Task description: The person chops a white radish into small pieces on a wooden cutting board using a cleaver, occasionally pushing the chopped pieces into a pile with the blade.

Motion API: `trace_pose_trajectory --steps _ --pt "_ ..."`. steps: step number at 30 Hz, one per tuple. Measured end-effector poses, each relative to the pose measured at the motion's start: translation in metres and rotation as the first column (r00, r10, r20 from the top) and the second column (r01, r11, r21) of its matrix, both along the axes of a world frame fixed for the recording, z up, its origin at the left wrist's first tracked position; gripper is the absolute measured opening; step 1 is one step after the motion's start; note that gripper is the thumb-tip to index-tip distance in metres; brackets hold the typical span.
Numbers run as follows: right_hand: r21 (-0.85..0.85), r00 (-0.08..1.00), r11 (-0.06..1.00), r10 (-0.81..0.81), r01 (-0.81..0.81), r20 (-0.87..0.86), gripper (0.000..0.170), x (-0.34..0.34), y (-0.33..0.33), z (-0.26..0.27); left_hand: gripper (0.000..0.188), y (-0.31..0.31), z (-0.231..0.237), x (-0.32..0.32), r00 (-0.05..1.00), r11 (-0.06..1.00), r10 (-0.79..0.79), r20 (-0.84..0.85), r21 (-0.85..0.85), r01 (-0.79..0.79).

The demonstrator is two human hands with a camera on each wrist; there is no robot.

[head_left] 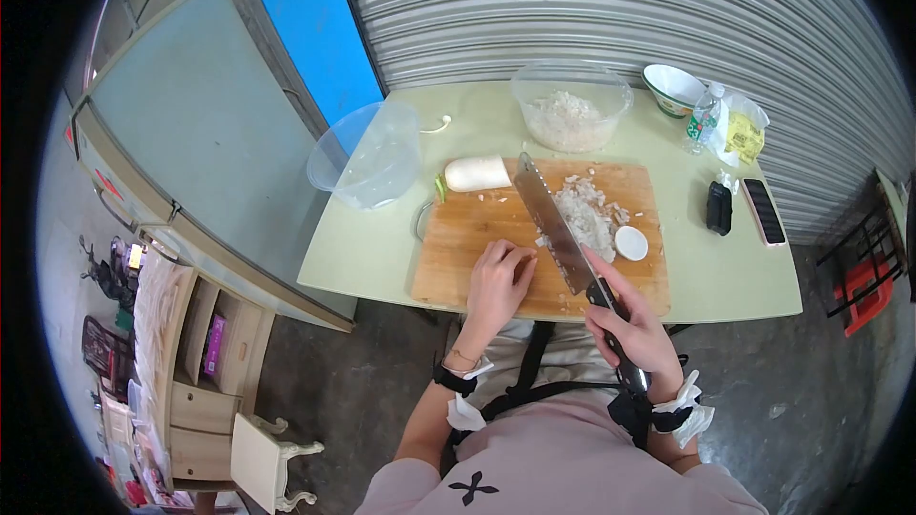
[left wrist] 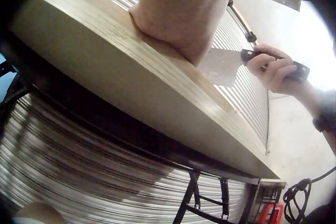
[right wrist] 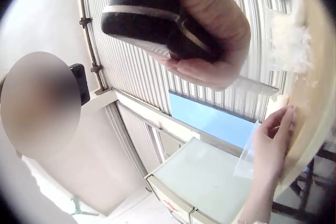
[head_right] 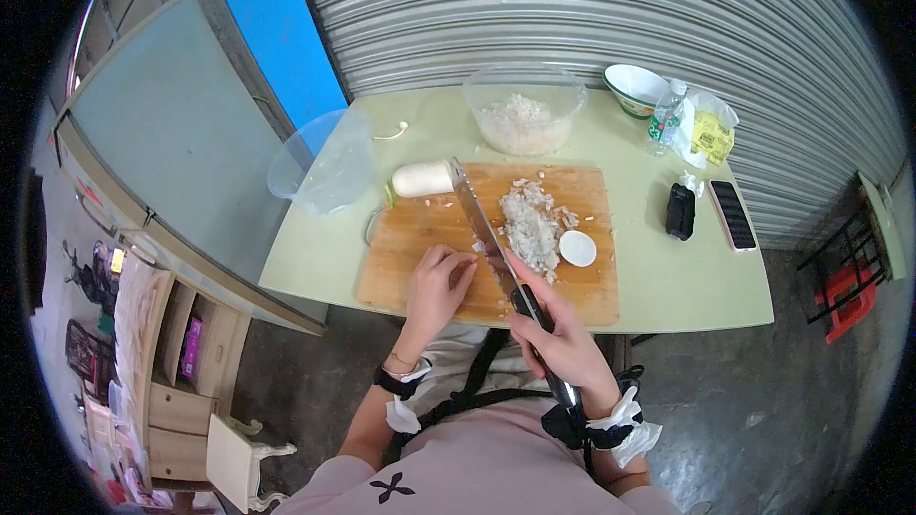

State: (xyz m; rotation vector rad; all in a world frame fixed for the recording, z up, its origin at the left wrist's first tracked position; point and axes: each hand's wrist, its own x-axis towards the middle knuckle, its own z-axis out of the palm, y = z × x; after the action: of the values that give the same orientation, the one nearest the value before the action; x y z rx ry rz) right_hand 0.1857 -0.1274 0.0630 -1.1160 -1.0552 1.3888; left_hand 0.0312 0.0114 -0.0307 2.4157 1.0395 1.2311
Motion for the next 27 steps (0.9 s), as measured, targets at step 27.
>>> trace_pose_trajectory --steps 27 --pt "-0.062 1.000 0.998 0.017 -0.017 -0.002 0.063 0.001 0.016 -0.025 0.011 0.000 0.000 0.000 1.000 1.000 0.013 0.014 -0.022 -0.013"
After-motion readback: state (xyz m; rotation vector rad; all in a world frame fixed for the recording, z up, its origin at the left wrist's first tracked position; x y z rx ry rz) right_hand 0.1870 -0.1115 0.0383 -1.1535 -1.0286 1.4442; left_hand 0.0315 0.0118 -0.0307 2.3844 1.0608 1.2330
